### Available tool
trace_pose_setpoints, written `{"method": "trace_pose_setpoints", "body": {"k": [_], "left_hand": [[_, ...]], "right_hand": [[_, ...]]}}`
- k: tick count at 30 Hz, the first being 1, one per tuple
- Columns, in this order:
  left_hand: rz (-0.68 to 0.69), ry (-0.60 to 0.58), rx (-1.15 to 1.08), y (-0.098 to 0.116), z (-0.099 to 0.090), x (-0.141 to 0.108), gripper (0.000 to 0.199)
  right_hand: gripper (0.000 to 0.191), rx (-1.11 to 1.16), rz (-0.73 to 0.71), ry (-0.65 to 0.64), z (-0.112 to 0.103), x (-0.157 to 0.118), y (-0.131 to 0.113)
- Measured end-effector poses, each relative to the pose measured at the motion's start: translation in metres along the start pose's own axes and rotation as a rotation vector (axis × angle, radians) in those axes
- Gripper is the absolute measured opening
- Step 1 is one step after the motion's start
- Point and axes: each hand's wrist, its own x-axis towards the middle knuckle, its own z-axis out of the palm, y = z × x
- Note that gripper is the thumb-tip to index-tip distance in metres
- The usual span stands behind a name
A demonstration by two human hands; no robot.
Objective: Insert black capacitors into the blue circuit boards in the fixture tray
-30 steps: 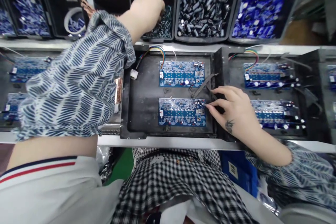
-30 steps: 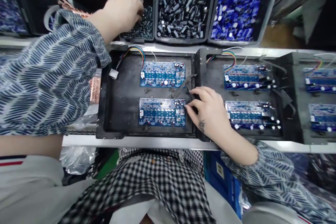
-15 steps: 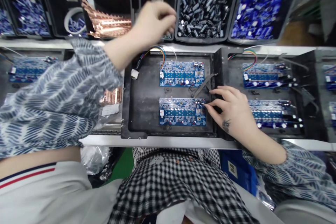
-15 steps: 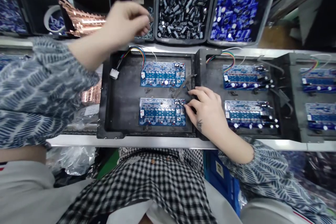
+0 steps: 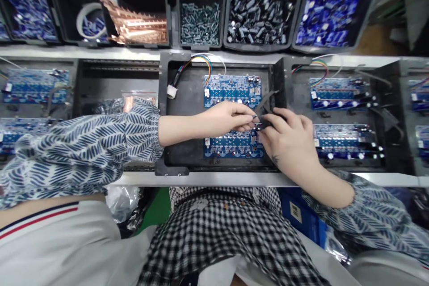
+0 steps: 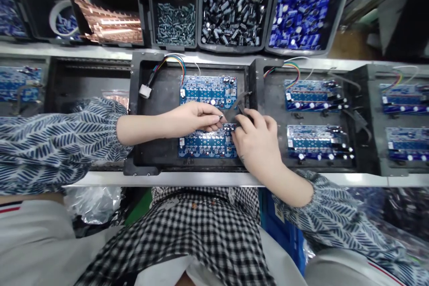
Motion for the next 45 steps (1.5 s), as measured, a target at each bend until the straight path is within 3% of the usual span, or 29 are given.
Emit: {"method": "trace_pose_setpoints", "body": {"k": [5, 9, 16, 20, 23, 26, 35, 45], "left_hand": [[0.045, -0.049, 0.089, 0.001, 0.001, -0.004, 0.020], [0.090, -0.116, 0.175, 0.004, -0.001, -0.006, 0.020], [0.072, -0.126, 0.157, 0.006, -0.011, -0.006, 0.022], [0.013, -0.032, 0.078, 0.009, -0.013, -0.007, 0.018], [-0.013, 0.067, 0.065, 0.009, -0.015, -0.008, 0.024], [-0.010, 0.051, 0.096, 0.005, -0.019, -0.007, 0.032], [0.009, 0.062, -0.031, 0.004, -0.018, -0.010, 0.008], [-0.013, 0.149, -0.050, -0.001, -0.010, -0.018, 0.007]], "right_hand": [[0.024, 0.109, -0.002, 0.057, -0.024, 0.010, -0.001], [0.018, 0.294, -0.092, 0.085, -0.036, 0.033, 0.006], [0.011, 0.474, -0.126, -0.111, -0.037, 0.068, 0.020], [0.014, 0.443, -0.146, -0.056, -0.023, 0.097, 0.055], [0.011, 0.294, -0.019, -0.039, 0.001, 0.118, 0.088], [0.005, 0.222, 0.038, -0.055, 0.023, 0.125, 0.106], [0.008, 0.210, 0.060, -0.029, 0.038, 0.125, 0.106], [0.010, 0.193, 0.070, -0.049, 0.039, 0.126, 0.102]]}}
